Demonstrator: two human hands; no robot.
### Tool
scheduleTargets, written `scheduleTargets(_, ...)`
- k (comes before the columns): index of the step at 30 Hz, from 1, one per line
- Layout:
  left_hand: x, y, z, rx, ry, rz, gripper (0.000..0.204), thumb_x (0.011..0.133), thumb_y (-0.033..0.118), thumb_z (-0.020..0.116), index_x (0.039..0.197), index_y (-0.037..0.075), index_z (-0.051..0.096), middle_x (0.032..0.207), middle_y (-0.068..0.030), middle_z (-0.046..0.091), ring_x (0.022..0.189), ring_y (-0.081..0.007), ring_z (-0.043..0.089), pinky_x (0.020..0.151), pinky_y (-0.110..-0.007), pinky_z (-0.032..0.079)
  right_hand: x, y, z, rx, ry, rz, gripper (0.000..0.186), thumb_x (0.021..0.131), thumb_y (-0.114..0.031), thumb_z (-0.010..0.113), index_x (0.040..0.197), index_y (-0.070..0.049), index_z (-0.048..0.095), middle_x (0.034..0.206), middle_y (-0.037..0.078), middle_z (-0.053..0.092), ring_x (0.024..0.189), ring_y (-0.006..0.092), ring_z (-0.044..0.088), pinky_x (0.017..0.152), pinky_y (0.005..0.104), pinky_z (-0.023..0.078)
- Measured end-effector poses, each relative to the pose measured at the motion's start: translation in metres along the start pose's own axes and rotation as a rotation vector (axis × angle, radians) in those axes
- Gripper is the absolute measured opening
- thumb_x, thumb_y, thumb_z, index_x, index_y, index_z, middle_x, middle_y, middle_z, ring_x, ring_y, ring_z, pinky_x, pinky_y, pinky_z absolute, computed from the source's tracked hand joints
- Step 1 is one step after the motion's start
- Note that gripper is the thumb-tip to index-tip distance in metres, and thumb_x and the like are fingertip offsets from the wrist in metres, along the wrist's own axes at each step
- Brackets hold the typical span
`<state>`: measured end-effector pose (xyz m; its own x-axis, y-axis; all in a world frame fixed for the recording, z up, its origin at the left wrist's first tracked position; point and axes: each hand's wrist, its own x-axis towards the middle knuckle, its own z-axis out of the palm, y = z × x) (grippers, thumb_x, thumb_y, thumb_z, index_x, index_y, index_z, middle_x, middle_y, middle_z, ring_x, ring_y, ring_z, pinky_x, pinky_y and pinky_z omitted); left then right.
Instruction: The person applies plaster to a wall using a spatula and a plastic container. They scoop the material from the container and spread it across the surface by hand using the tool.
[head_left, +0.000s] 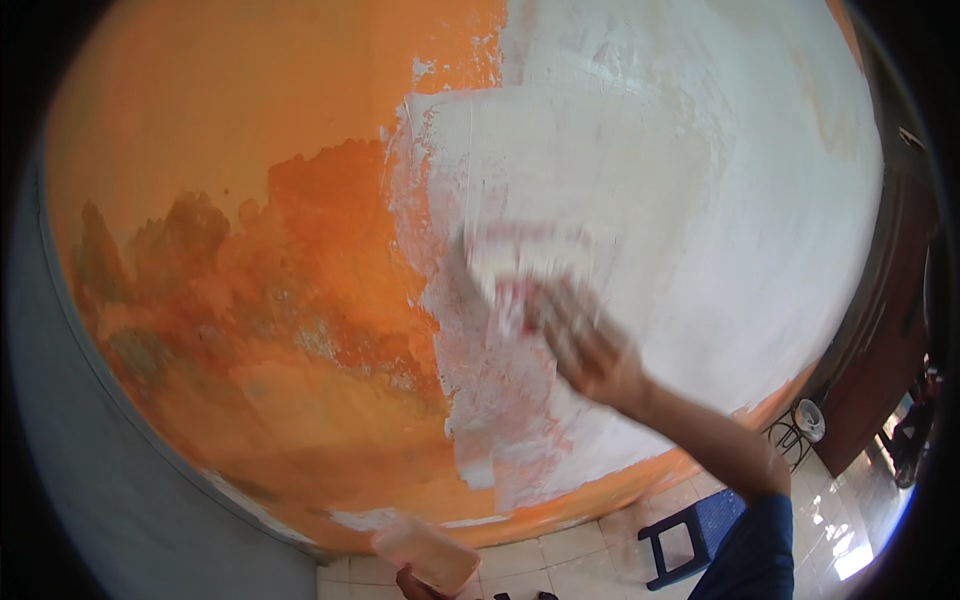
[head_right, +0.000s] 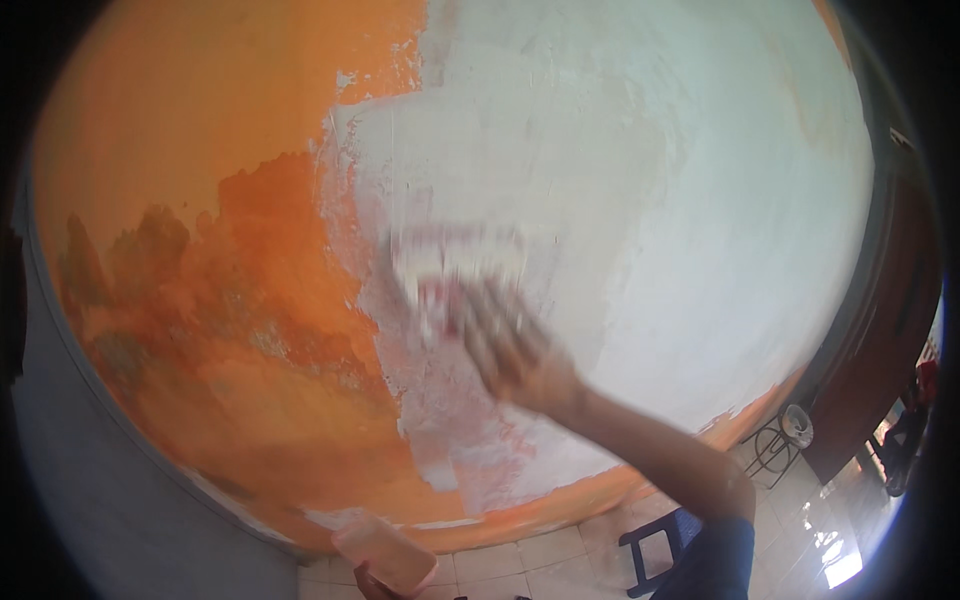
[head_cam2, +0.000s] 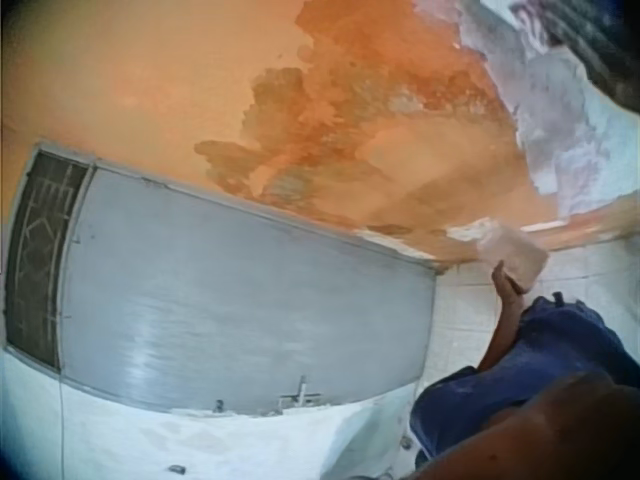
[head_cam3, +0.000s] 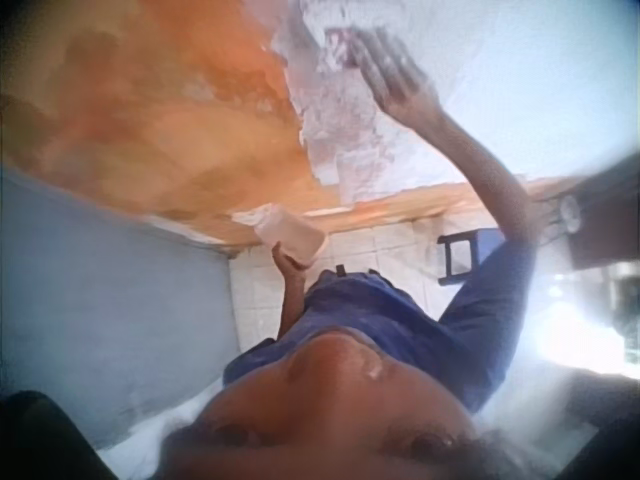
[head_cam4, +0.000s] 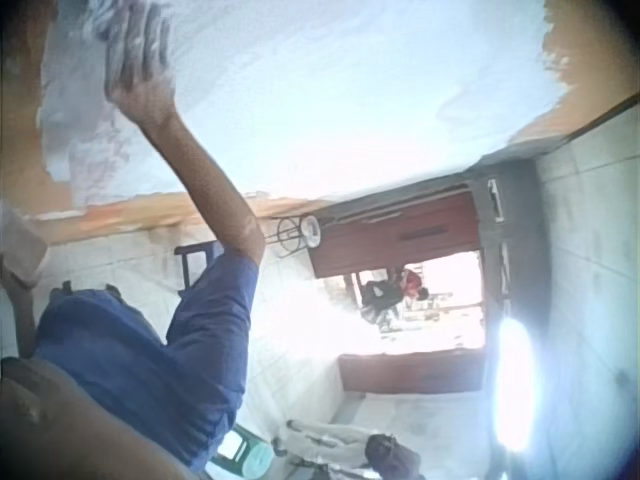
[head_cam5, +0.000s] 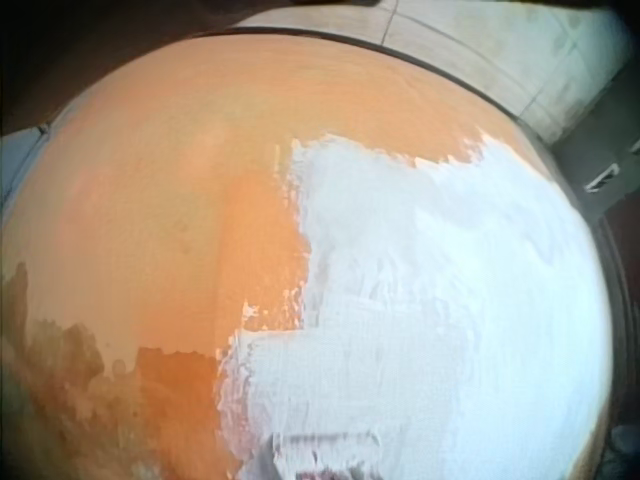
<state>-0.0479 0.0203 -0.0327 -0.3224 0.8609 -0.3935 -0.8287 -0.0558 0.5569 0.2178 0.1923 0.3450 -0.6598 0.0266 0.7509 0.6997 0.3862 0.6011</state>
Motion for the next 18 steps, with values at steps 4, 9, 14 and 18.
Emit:
scheduleTargets(4,0.0,0.003,-0.01,0.032,0.046,0.039,0.077,0.08,0.045,0.055,0.141,0.005,0.032,0.134,-0.0179,0.048,0.122,-0.0367,0.048,0.101,-0.052,0.041,-0.066,-0.068,-0.007,0.264,-0.154,-0.107,0.029,0.088,-0.007,0.055,0.113,0.008,0.058,0.121,0.024,0.058,0.116,0.037,0.056,0.097,0.0454,0.048)
scheduleTargets(9,-0.008,0.01,0.004,-0.009,0.003,0.021,0.076,0.081,0.044,0.055,0.141,0.005,0.031,0.134,-0.018,0.048,0.122,-0.0364,0.048,0.102,-0.051,0.04,-0.013,-0.039,-0.043,0.327,0.042,-0.056,0.035,0.08,-0.005,0.058,0.113,0.005,0.059,0.119,0.02,0.059,0.11,0.0309,0.06,0.093,0.0407,0.051)
scheduleTargets(14,-0.015,0.012,0.035,0.071,0.116,-0.037,0.075,0.082,0.045,0.053,0.141,0.004,0.03,0.133,-0.0178,0.048,0.122,-0.0357,0.048,0.101,-0.051,0.041,0.107,0.052,-0.028,-0.061,0.412,-0.03,0.049,0.068,0.003,0.056,0.116,0.005,0.055,0.115,0.019,0.059,0.107,0.0311,0.06,0.091,0.0367,0.05)
scheduleTargets(18,-0.025,0.016,0.044,0.098,0.095,-0.015,0.075,0.082,0.045,0.052,0.141,0.004,0.03,0.134,-0.0173,0.048,0.121,-0.0359,0.049,0.101,-0.051,0.041,0.126,0.043,0.011,-0.075,0.294,0.027,0.05,0.072,0.007,0.056,0.123,0.003,0.054,0.129,0.017,0.055,0.12,0.0291,0.053,0.101,0.0381,0.045)
